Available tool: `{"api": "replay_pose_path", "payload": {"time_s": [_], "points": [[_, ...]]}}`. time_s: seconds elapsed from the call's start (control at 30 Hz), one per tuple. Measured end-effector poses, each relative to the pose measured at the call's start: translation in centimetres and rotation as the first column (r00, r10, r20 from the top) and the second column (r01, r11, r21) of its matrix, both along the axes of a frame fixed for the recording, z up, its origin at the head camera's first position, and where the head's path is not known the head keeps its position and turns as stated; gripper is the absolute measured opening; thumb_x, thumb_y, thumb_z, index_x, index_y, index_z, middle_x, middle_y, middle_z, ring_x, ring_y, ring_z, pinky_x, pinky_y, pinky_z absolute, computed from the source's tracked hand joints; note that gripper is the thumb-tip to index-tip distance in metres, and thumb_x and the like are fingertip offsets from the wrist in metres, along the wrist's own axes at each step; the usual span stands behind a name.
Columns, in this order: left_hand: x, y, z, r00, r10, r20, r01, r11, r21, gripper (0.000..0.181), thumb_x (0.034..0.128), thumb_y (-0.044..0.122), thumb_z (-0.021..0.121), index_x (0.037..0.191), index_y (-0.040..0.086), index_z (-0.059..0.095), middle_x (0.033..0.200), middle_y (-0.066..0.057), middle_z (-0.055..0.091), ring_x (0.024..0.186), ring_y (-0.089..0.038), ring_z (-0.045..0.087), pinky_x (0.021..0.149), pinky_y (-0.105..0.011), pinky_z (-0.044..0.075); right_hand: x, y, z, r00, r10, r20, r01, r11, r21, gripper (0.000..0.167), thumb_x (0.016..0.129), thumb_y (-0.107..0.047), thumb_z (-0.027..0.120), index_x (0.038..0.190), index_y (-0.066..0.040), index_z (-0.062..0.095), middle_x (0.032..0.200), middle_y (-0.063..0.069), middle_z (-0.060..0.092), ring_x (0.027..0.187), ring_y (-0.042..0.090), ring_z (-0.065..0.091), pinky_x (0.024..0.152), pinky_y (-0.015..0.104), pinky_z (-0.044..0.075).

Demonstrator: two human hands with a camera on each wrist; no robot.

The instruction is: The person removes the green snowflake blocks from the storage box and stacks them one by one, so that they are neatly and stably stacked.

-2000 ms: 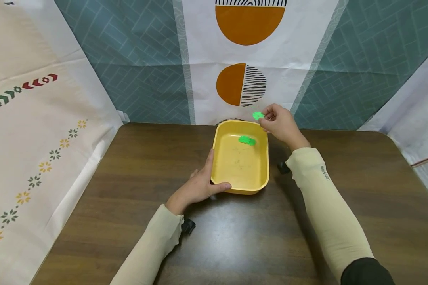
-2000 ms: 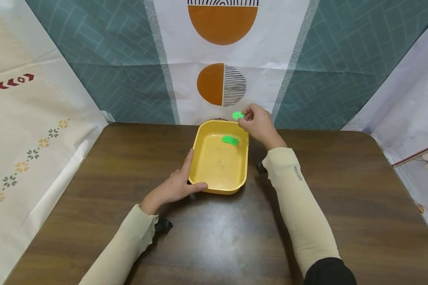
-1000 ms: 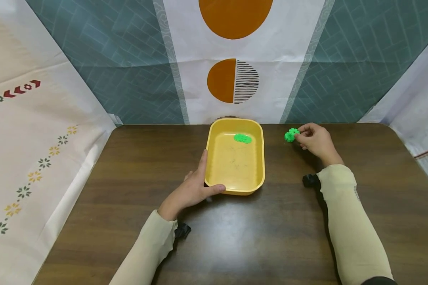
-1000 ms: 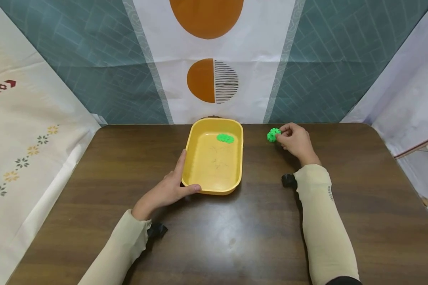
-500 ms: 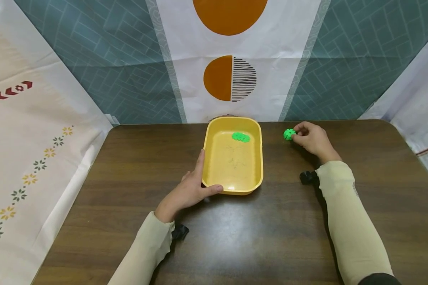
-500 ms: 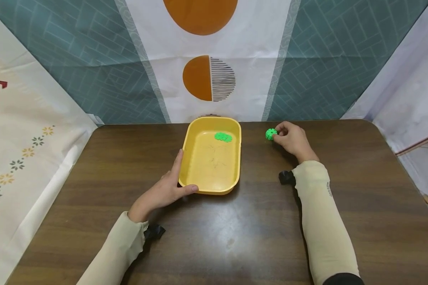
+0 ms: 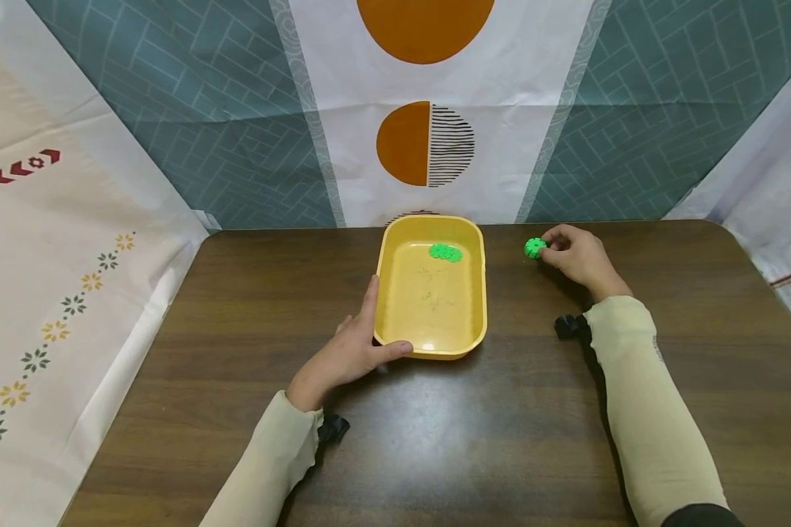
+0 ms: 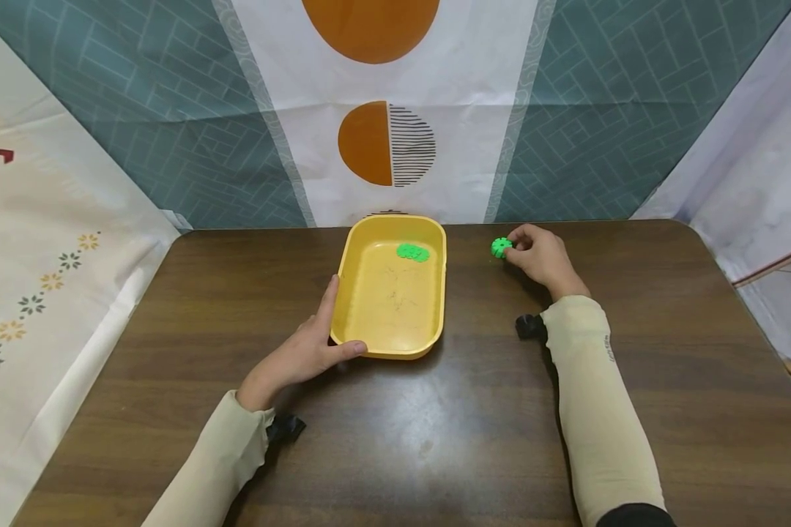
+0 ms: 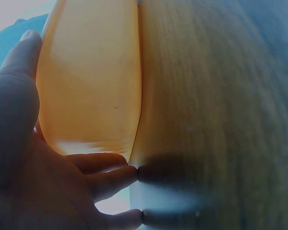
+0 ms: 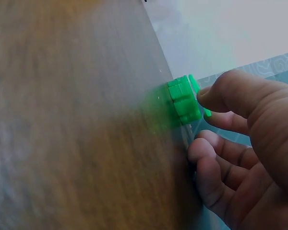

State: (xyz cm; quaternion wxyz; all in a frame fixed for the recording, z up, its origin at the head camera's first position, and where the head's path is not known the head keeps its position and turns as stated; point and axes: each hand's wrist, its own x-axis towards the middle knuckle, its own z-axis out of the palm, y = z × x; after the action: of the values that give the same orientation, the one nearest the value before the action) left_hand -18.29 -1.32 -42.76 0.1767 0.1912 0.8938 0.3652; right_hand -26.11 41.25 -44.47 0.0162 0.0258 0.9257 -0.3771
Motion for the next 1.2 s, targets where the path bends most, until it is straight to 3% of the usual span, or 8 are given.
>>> {"api": "replay_pose_path", "payload": {"time_s": [0.67,1.2], "points": [[-0.02,0.1,0.06,1.0,0.003,0.006,-0.003,1.0,-0.012,0.122,0.0857,0.063,0.071,0.16,0.027,-0.019,0.166,-0.005,0.021,0.145,-0.041,0.028,0.117,-0.057,0.011,0.06,-0.01,0.0,1.0,0.015,-0.013,-0.015,1.0,0.009,0.034,0.099,-0.023,0.064,0.124,0.0,0.06,0.105,0.018,0.059,0.092,0.031,0.049,0.075,0.042,0.041],[-0.03,0.14,0.1,1.0,0.004,-0.007,-0.004,1.0,0.003,0.122,0.0867,0.057,0.074,0.161,0.021,-0.015,0.165,-0.007,0.023,0.142,-0.041,0.031,0.116,-0.059,0.012,0.13,-0.09,0.14,1.0,0.009,-0.014,-0.009,1.0,0.005,0.034,0.099,-0.023,0.064,0.123,0.0,0.06,0.105,0.018,0.059,0.091,0.031,0.05,0.075,0.041,0.041]]}}
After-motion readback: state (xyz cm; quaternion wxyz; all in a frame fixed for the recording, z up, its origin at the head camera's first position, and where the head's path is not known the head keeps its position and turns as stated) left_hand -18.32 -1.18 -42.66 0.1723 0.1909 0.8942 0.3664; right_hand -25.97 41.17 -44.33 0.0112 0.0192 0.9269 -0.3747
